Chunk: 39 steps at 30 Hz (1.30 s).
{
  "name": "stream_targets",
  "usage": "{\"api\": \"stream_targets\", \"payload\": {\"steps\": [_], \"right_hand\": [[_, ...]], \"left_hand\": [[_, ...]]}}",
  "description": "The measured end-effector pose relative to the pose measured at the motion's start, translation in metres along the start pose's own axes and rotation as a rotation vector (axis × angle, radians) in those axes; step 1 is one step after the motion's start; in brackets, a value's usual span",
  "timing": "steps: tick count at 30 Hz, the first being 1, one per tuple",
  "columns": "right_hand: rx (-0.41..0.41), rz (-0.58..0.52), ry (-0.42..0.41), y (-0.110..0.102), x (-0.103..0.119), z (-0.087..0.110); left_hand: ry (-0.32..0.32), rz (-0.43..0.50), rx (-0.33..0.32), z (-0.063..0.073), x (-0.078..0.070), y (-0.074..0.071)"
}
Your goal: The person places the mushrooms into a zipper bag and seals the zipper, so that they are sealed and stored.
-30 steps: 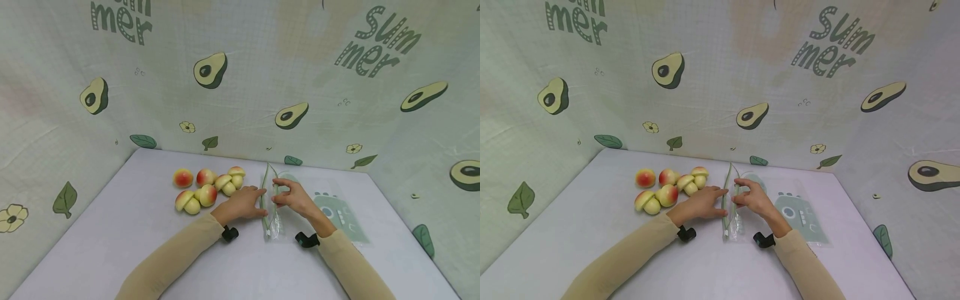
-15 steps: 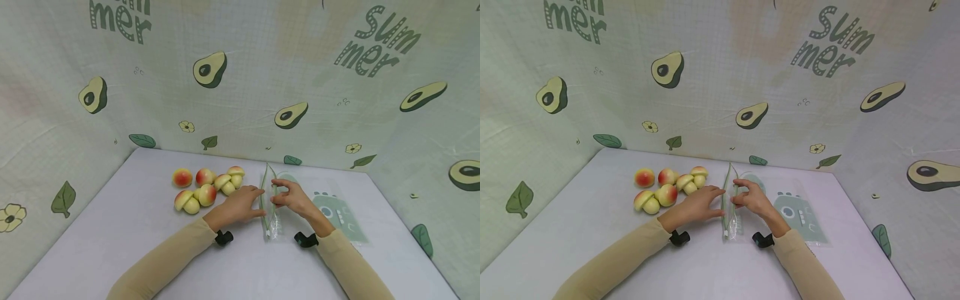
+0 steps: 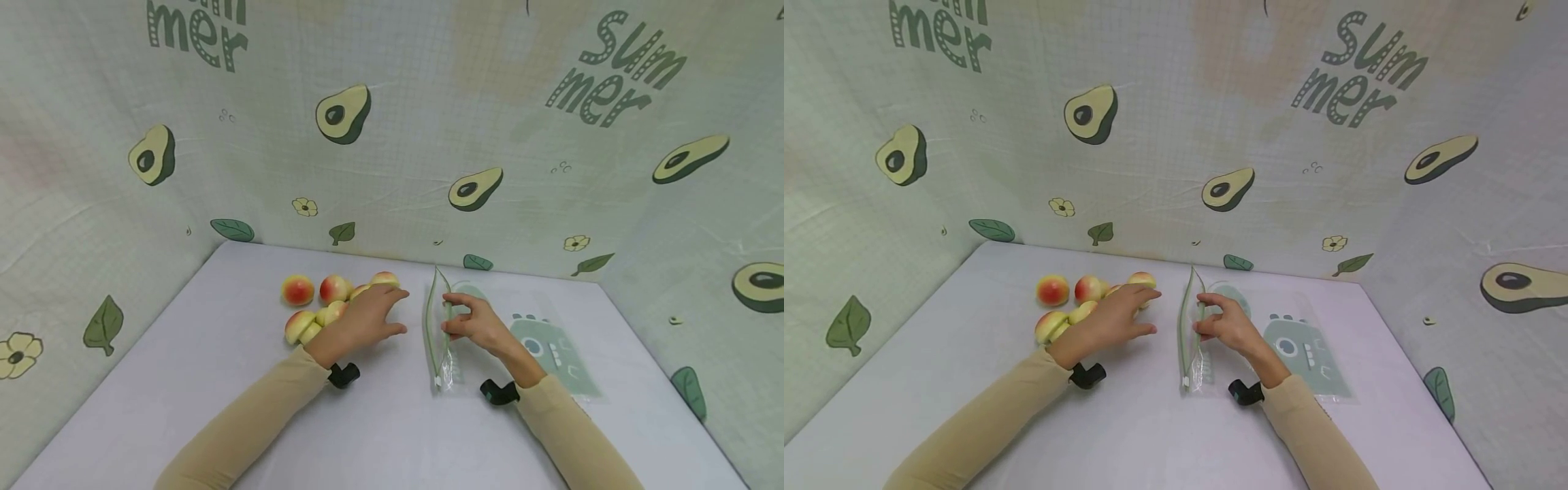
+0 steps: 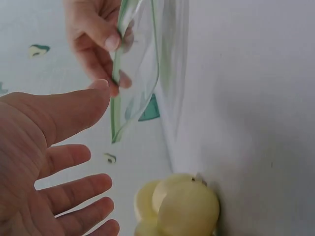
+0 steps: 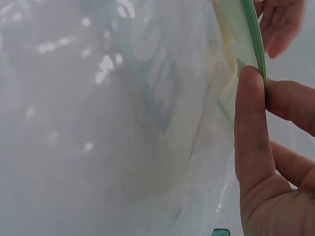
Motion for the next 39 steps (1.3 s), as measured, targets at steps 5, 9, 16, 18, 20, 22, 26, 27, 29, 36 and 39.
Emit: {"api": "stream_targets", "payload": {"steps": [5, 9, 16, 18, 20, 22, 26, 27, 29, 36, 39], "right_hand": [[0.003, 0.011, -0.008, -0.001, 0.002, 0.001], [0.004, 0.010, -0.015, -0.002, 0.002, 0.001], [0.015, 0.007, -0.007, -0.002, -0.004, 0.001], [0.015, 0.010, -0.010, -0.002, -0.004, 0.001], [0.014, 0.014, -0.015, -0.002, -0.004, 0.001], [0.014, 0.019, -0.018, -0.002, -0.003, 0.001], [0.018, 0.013, -0.023, -0.002, -0.002, 0.002], [0.019, 0.013, -0.023, -0.001, -0.002, 0.002], [0.021, 0.008, -0.024, -0.001, -0.002, 0.003], [0.026, 0.008, -0.028, -0.003, -0.001, 0.002], [0.019, 0.016, -0.028, -0.004, 0.000, 0.002]], "left_hand": [[-0.023, -0.002, -0.002, 0.008, 0.013, -0.009], [-0.051, 0.000, -0.023, 0.017, 0.022, -0.014], [-0.056, 0.034, -0.051, 0.042, 0.037, -0.018], [-0.070, 0.041, -0.049, 0.049, 0.042, -0.020], [-0.082, 0.038, -0.048, 0.055, 0.048, -0.021], [-0.086, 0.028, -0.051, 0.061, 0.054, -0.022], [-0.069, 0.043, -0.075, 0.074, 0.063, -0.024], [-0.070, 0.046, -0.081, 0.077, 0.064, -0.023], [-0.073, 0.074, -0.089, 0.083, 0.067, -0.023], [-0.100, 0.095, -0.036, 0.098, 0.076, -0.021], [-0.094, 0.125, -0.037, 0.100, 0.081, -0.024]]}}
Point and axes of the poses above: each hand's wrist, its own z-axis away from the middle knuckle, its own y-axis out of the palm, x = y × z, the point moved 3 cm from there along -z, towards the middle knuckle, and after that the axes turned 10 degrees about x, right-handed, at the moved point
